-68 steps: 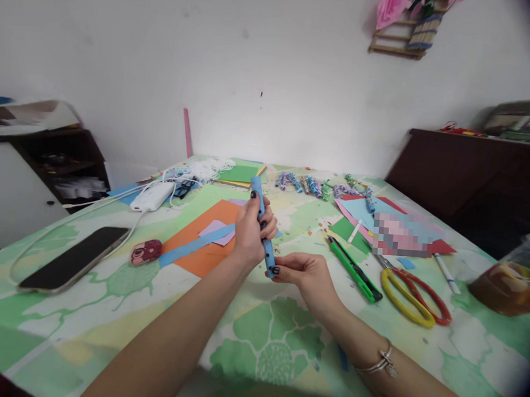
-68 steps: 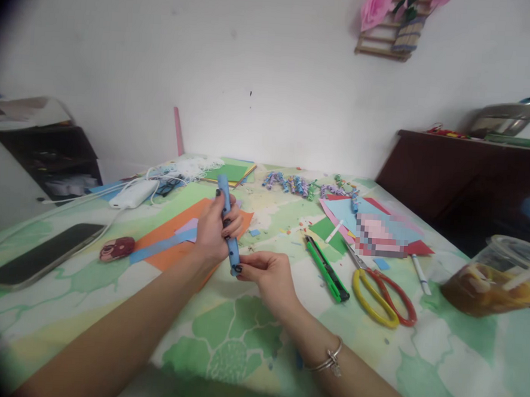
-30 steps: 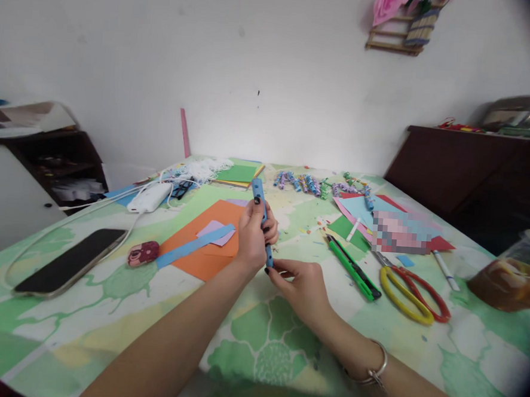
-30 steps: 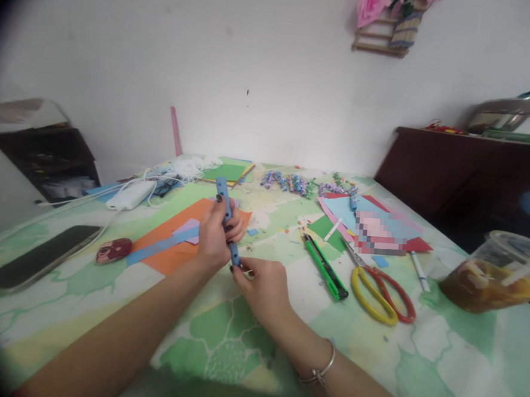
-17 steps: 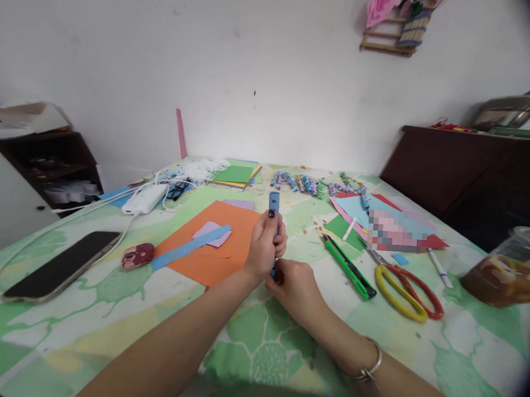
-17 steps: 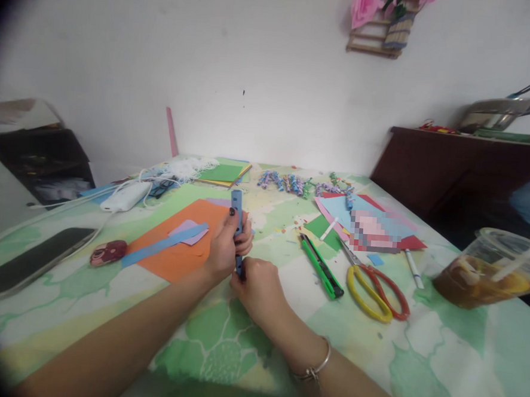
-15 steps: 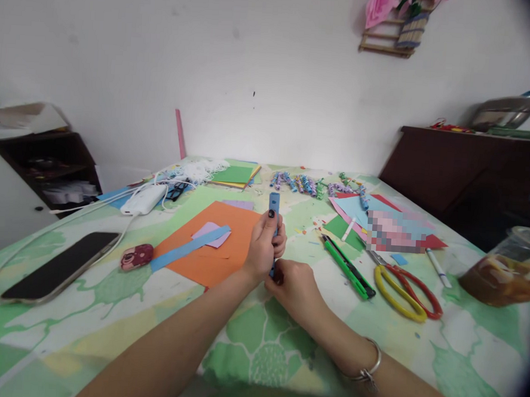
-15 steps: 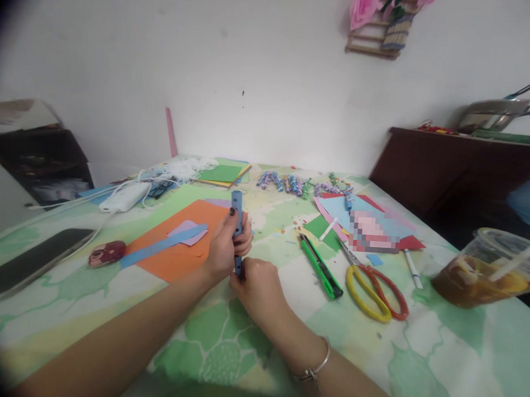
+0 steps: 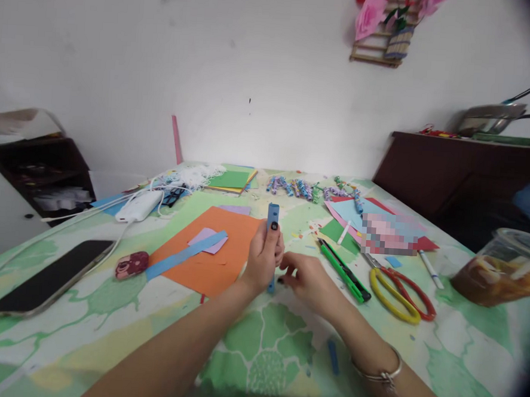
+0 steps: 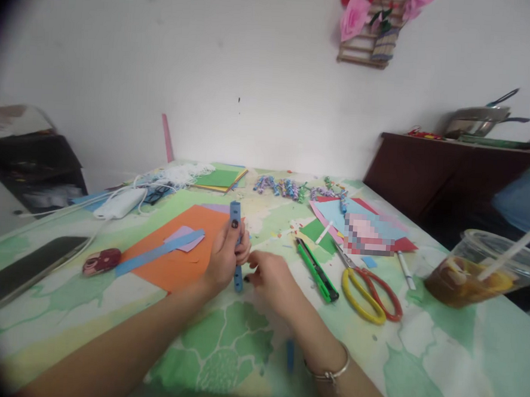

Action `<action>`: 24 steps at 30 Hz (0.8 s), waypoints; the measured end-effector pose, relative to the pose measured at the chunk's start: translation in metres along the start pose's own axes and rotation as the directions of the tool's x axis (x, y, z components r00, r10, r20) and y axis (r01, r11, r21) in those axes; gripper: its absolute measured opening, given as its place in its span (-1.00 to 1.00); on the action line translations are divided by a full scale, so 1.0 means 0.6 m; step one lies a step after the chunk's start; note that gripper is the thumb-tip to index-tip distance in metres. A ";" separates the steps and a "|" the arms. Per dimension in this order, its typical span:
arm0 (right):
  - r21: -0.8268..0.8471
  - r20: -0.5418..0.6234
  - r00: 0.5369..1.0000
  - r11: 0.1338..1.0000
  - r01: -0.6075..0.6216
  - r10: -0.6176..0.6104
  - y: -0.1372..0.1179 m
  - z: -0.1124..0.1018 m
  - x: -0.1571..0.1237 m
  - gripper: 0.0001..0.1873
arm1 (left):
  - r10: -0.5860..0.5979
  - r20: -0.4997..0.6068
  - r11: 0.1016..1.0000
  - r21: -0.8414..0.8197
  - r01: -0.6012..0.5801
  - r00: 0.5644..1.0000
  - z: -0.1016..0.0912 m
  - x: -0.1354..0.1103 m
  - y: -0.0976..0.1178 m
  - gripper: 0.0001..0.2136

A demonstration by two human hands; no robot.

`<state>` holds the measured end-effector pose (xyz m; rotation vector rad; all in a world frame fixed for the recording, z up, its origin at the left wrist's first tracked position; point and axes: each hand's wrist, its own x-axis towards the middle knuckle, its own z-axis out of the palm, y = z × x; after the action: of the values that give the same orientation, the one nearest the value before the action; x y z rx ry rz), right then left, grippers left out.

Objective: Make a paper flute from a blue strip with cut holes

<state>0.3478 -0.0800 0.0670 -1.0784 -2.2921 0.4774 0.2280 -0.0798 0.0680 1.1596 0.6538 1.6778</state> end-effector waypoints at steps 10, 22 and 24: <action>0.546 -0.483 0.873 0.805 0.234 0.073 -0.049 -0.066 0.043 -0.70 | 0.031 0.052 0.993 0.111 -0.037 0.998 0.008 -0.013 -0.010 -0.71; 0.820 -0.272 0.949 0.555 0.141 0.162 -0.051 -0.084 0.054 -0.78 | -0.054 0.180 0.995 0.091 0.038 0.982 0.016 -0.023 0.005 -0.64; 0.769 -0.372 0.907 0.613 0.183 0.196 -0.055 -0.076 0.050 -0.80 | -0.031 0.146 0.995 0.098 0.017 0.989 0.017 -0.023 0.001 -0.66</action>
<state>0.3410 -0.0732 0.1301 -0.6243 -1.4006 1.0314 0.2384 -0.0932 0.0671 1.3251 0.6587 1.5376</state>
